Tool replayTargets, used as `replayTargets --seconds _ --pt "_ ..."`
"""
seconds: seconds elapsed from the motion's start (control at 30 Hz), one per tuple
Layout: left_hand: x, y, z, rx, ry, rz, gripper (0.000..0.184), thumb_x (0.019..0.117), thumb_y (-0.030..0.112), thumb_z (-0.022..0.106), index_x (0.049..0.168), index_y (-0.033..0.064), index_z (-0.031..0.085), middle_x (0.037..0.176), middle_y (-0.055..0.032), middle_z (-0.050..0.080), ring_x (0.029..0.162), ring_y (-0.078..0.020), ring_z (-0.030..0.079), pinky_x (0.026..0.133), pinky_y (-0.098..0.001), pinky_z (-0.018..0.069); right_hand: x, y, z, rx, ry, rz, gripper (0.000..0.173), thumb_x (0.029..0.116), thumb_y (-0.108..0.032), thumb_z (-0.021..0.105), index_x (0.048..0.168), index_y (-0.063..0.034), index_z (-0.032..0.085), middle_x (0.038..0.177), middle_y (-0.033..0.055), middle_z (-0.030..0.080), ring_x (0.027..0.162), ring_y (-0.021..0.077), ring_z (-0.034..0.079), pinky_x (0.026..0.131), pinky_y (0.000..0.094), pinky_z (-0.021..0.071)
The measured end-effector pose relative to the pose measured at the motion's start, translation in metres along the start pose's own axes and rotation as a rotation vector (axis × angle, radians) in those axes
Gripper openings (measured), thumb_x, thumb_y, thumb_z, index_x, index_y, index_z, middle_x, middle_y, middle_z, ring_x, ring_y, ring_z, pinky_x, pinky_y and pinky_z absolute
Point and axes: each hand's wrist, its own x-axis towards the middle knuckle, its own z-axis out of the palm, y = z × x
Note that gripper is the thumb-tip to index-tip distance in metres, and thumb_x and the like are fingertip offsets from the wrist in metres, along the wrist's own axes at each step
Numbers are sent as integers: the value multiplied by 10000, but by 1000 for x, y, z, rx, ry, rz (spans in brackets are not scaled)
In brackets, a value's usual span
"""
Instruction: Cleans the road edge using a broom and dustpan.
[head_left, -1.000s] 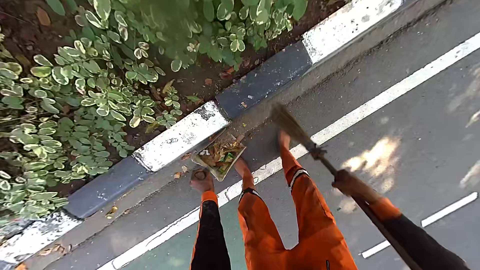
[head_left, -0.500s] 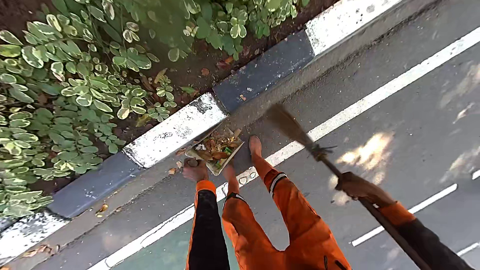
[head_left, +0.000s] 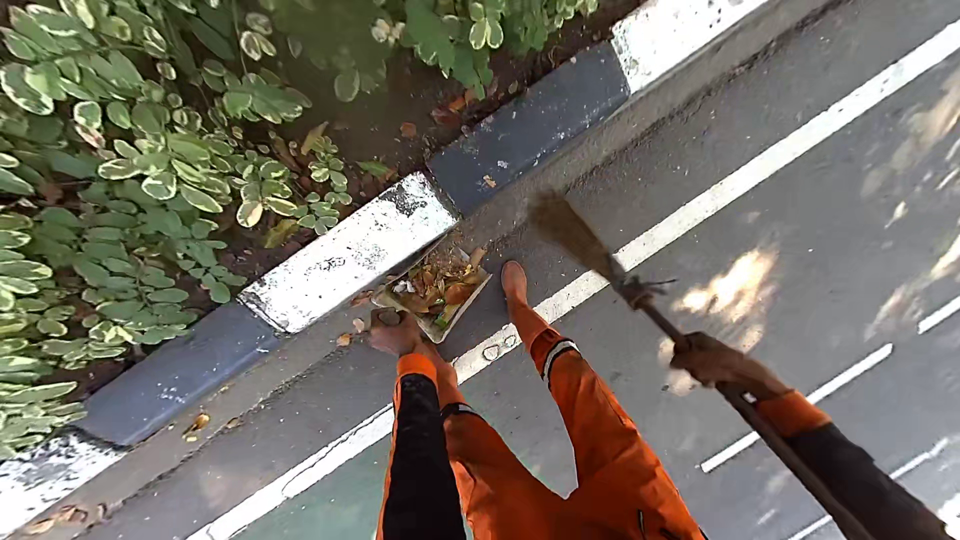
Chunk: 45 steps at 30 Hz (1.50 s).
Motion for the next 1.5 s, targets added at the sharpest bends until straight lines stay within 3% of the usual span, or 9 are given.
replayTargets --seconds 0.17,0.33,0.5,0.63,0.87,0.93,1.1,1.33,1.5 --pt "3 -21 -5 -27 17 45 325 782 195 800 1075 72 732 988 -208 741 981 -389 713 860 -570 528 102 -82 33 -453 391 -78 622 909 -164 697 1436 85 481 1264 342 619 1180 491 616 987 671 474" --pt "19 -105 -21 -185 89 168 314 786 205 798 1039 27 747 976 -210 745 944 -372 723 845 -554 544 77 -131 252 -607 4 -251 878 856 -174 742 1595 -25 292 1412 315 548 1303 478 547 1050 662 452" --pt "44 -176 -63 -199 123 194 310 795 187 790 1044 9 743 980 -225 748 945 -396 725 850 -577 538 -26 -93 300 -538 -261 -209 299 918 -172 700 1099 48 609 881 188 629 751 307 639 689 495 535" --pt "68 -221 -89 -127 108 134 290 806 168 781 1058 29 742 1004 -222 745 977 -411 715 869 -604 522 -68 -24 268 -135 -309 -80 112 922 -77 650 880 -75 545 557 -15 472 415 98 454 427 273 429" --pt "92 -219 -95 -27 40 81 278 836 146 735 1100 57 731 1024 -195 746 1000 -376 715 863 -566 533 46 -79 315 -393 191 -87 712 879 -180 708 1504 26 436 1306 313 612 1216 468 605 997 642 485" --pt "102 -214 -93 -39 57 94 282 819 148 744 1085 57 728 1012 -198 742 985 -380 714 848 -575 531 49 -112 359 -431 64 -130 775 854 -178 735 1529 8 404 1317 309 601 1216 462 601 993 637 487" --pt "110 -218 -92 -54 51 66 316 803 151 754 1104 58 725 1046 -198 739 1018 -371 708 869 -570 529 -59 -61 312 -329 -131 -131 183 910 -162 696 950 -6 608 715 100 577 578 214 580 562 418 506" --pt "104 -206 -91 -24 39 29 315 830 153 747 1131 63 726 1072 -207 736 1051 -380 700 898 -565 524 -126 -69 187 -448 521 -176 278 882 -68 671 1075 118 598 900 301 631 870 475 646 745 641 495" --pt "110 -201 -94 -17 43 40 298 822 155 743 1105 62 732 1045 -191 743 1025 -362 709 879 -551 533 -39 -99 231 -545 298 -197 608 845 -89 714 1409 49 533 1184 340 632 1112 524 618 899 703 486"
